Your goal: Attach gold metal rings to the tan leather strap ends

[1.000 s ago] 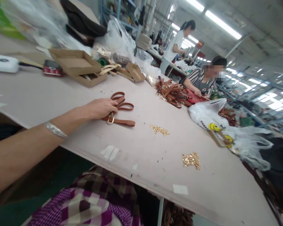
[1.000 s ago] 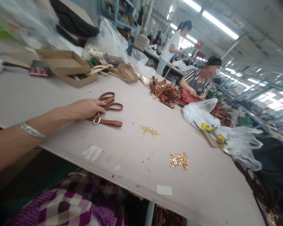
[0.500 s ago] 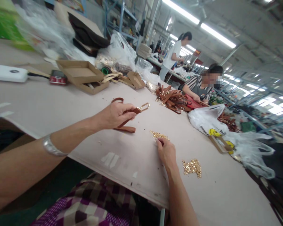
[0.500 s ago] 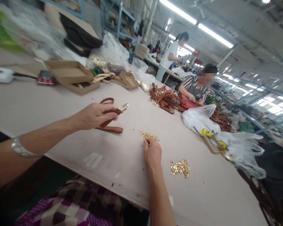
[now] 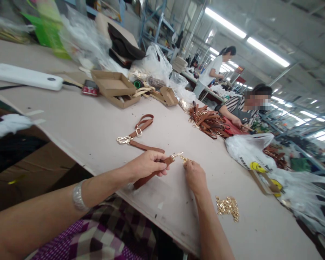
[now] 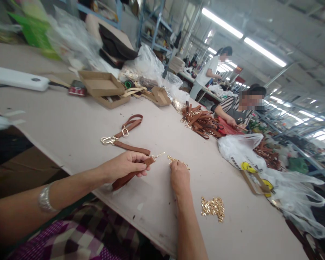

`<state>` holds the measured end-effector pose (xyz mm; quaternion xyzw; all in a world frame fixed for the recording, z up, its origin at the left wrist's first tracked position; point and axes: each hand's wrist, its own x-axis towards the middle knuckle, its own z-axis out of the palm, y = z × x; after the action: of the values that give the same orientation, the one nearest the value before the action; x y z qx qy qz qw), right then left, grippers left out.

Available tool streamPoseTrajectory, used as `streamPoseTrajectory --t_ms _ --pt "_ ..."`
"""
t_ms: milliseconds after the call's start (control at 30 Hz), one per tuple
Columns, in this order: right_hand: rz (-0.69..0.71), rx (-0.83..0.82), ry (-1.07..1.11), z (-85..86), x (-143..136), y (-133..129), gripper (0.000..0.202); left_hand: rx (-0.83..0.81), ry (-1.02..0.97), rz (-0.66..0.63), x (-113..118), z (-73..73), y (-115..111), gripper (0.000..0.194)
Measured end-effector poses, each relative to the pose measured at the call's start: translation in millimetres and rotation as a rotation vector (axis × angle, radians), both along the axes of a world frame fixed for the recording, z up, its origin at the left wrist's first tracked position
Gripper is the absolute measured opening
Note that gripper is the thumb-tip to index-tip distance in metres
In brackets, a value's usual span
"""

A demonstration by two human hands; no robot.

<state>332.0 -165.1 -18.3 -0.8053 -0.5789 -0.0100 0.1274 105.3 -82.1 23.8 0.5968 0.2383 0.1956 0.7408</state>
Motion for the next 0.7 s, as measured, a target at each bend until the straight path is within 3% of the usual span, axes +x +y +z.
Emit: streamPoseTrajectory --t_ms 133,267,467,700 --pt "0.042 0.097 0.138 2.6 -1 -3 0.011 -0.001 0.064 0.054 5 -3.5 -5 0.028" --pt "0.045 0.238 0.34 9.5 -22 -21 0.023 0.032 0.082 0.082 11 -8.9 -10 0.032" --pt "0.097 0.463 1.009 18.7 -70 -47 0.02 0.104 0.052 0.0 15 -11.2 -25 0.032" --pt "0.049 0.452 1.033 16.2 -83 -54 0.018 0.196 -0.034 -0.051 15 -15.9 -38 0.027"
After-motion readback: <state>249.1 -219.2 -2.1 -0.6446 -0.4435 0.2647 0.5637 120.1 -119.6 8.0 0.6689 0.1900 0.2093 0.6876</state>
